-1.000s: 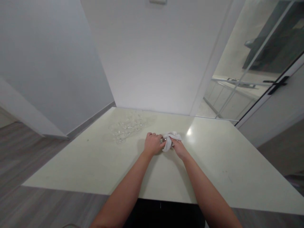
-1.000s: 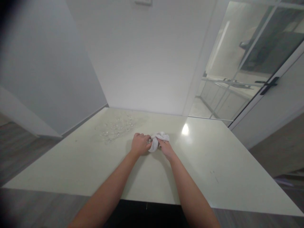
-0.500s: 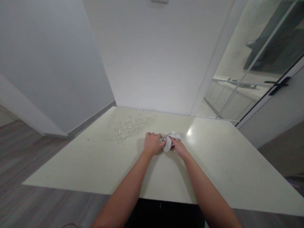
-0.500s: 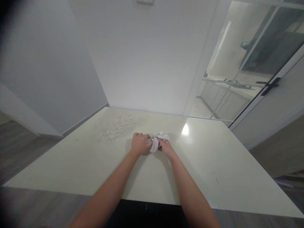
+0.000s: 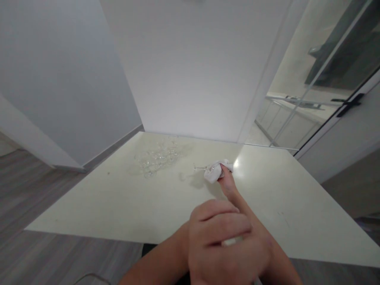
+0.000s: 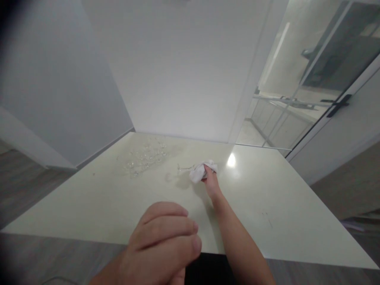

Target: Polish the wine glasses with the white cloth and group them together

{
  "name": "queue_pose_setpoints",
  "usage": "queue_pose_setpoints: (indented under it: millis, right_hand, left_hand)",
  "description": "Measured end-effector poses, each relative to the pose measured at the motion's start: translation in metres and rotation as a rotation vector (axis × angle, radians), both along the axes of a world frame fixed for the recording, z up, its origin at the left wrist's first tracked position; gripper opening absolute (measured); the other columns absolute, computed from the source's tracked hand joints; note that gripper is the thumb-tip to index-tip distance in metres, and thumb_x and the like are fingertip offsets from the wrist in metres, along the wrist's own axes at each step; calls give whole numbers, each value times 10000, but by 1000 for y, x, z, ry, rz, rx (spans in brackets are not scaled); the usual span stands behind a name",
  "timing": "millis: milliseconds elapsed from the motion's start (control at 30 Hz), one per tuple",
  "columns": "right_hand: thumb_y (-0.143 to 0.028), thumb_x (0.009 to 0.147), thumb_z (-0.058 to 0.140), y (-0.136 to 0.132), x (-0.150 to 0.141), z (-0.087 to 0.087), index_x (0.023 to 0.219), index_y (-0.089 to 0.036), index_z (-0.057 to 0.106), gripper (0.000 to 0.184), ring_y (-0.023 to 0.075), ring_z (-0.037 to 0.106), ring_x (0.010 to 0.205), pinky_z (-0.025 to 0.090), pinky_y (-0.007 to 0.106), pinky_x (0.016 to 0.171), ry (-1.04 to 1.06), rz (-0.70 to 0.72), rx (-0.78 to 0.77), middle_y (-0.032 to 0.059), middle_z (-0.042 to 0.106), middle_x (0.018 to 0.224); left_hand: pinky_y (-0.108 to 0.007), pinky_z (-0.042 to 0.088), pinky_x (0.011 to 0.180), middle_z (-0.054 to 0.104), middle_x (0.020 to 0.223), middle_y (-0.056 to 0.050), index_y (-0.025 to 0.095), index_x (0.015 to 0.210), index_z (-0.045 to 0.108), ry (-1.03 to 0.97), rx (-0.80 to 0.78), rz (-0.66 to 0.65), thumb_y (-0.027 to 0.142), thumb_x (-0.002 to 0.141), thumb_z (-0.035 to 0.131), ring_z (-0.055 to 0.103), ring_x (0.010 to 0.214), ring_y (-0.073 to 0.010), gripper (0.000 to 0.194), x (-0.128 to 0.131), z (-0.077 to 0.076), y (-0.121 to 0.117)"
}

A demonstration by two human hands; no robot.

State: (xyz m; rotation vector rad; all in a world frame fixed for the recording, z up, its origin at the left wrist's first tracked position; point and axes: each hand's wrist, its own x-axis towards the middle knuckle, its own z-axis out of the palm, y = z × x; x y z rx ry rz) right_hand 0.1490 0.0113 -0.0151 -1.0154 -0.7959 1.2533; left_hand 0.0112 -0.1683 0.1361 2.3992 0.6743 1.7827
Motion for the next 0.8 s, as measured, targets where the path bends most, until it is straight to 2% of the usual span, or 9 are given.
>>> queue_pose_setpoints:
  millis: [67, 133, 333, 433, 500, 633, 800]
  right_hand:
    - [-445, 751, 570, 1, -2, -1, 961, -229, 573, 301, 220, 590, 948, 502, 280, 659, 4, -18, -19, 41, 686, 977]
    - [-446, 748, 579, 0, -3, -1, 977, -216, 567, 324, 233, 585, 967, 506, 293, 668, 12, -11, -30, 55, 676, 1010]
    - [-447, 716, 612, 2, -3, -4, 990, -215, 579, 361, 228, 606, 939, 510, 304, 676, 12, -30, -37, 51, 685, 985]
    - [-467, 672, 647, 6, -2, -9, 986, -227, 591, 399, 214, 614, 917, 512, 303, 664, 32, -48, -50, 33, 683, 993]
    - [-472, 649, 667, 8, -2, -12, 973, -232, 598, 409, 214, 612, 916, 511, 303, 660, 49, -61, -54, 29, 681, 1000]
    - [-460, 629, 697, 8, -2, -12, 959, -237, 605, 409, 213, 609, 902, 510, 307, 670, 90, -55, -62, 18, 682, 968]
    - [-467, 641, 686, 5, -3, -9, 959, -234, 611, 401, 208, 607, 886, 505, 298, 654, 68, -37, -61, 15, 678, 953]
  left_hand:
    - [-403, 545, 699, 687, 817, -2, 337, 1071, 617, -17, -51, -30, 323, 891, 476, 614, 718, -201, 229, 1, 8, -16]
    - [-412, 541, 670, 688, 812, -2, 372, 1063, 623, -58, -71, -74, 356, 896, 459, 611, 721, -213, 235, 5, 7, -16]
    - [-354, 525, 704, 694, 821, 4, 333, 1096, 594, -98, -92, -196, 407, 923, 415, 605, 688, -172, 260, 22, -4, 2]
    - [-308, 512, 738, 702, 862, 19, 322, 1130, 550, -47, -91, -285, 434, 937, 380, 609, 682, -139, 280, 28, -7, 3]
    - [-285, 503, 745, 702, 854, 22, 301, 1143, 522, -83, -111, -329, 452, 946, 346, 601, 652, -118, 304, 34, -9, 2]
    - [-291, 500, 733, 691, 786, 21, 272, 1128, 493, -279, -161, -282, 488, 916, 416, 582, 597, -118, 312, 41, -8, -7]
    - [-330, 523, 699, 673, 727, 13, 312, 1121, 538, -134, -181, -227, 393, 931, 415, 582, 592, -146, 240, 26, -4, -10]
